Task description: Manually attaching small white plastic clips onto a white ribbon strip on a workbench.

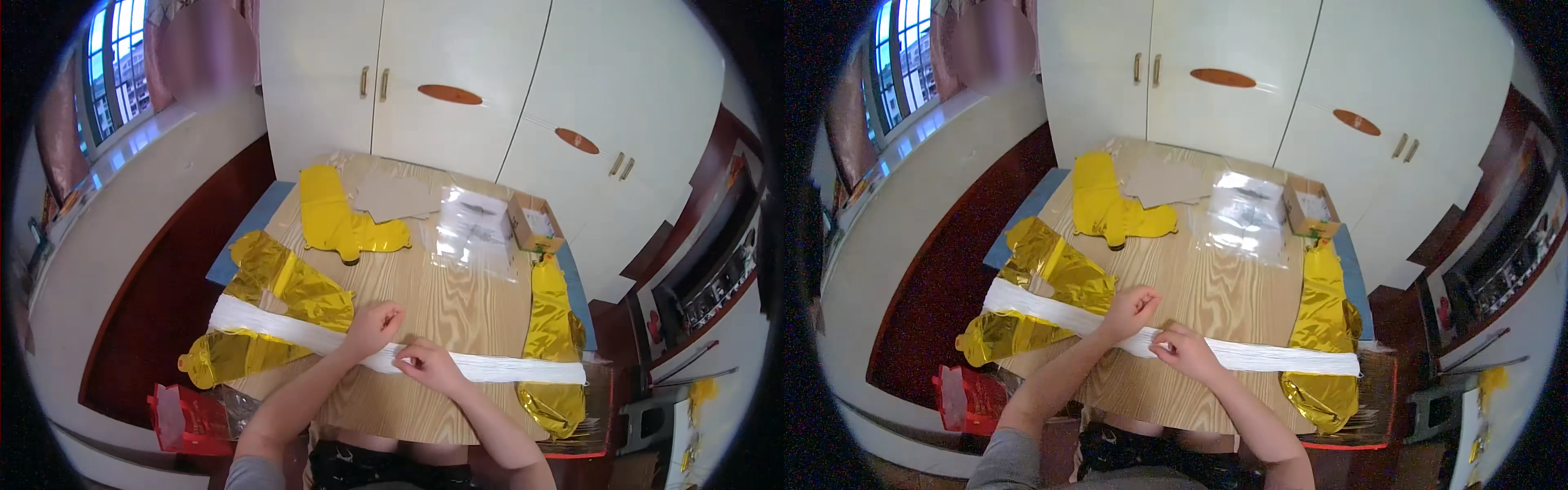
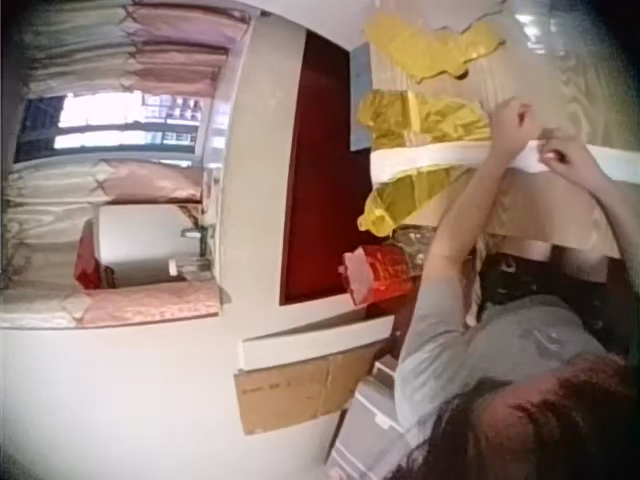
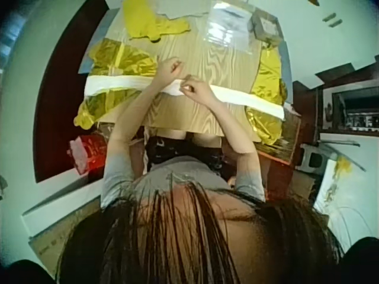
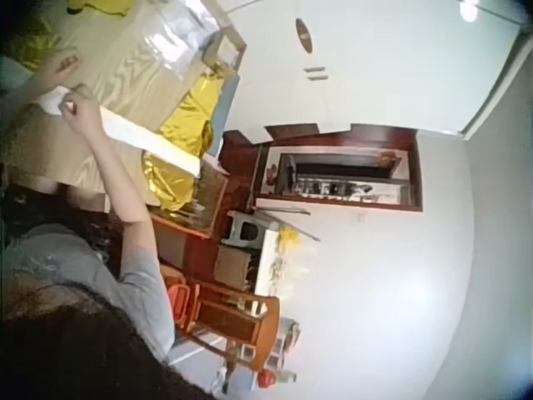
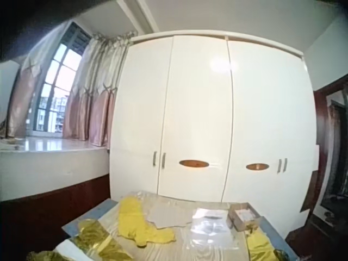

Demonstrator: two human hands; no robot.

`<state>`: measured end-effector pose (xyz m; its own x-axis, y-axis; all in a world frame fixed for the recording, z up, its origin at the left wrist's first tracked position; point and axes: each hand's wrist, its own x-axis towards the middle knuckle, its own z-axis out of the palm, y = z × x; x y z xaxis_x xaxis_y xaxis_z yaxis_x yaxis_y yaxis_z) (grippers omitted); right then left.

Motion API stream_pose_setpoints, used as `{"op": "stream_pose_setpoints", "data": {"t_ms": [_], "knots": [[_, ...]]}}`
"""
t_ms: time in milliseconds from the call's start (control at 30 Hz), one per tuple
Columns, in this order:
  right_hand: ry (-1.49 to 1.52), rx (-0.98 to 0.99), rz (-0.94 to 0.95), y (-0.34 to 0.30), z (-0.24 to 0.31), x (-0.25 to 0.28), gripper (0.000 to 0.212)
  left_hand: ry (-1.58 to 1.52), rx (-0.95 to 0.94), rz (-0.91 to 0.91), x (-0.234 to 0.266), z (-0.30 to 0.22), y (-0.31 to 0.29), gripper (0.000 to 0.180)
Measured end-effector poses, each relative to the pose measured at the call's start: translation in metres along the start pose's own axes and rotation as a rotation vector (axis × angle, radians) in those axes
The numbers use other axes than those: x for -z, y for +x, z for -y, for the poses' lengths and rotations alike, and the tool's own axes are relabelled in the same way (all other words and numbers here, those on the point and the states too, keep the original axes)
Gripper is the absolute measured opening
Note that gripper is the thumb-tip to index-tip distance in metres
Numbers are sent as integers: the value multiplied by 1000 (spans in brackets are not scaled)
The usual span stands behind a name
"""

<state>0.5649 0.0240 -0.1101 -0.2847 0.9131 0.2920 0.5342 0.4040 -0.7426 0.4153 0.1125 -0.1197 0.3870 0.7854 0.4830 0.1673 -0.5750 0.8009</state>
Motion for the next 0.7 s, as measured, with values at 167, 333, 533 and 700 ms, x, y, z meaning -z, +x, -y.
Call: {"op": "stream_pose_setpoints", "data": {"t_ms": [167,333,533,700], "knots": [[-29,9,2,-2,-1,-3,9,-20,62,-4,3,-3,-7,6],[-28,80,-12,-2,-11,-5,7,24,33,8,3,1,-8,6],[9,8,-15,-1,-11,-2,7,53,87,127,9,-5,-6,7],[-34,-18,-114,-1,-8,-5,8,84,57,202,17,1,-2,5]]}}
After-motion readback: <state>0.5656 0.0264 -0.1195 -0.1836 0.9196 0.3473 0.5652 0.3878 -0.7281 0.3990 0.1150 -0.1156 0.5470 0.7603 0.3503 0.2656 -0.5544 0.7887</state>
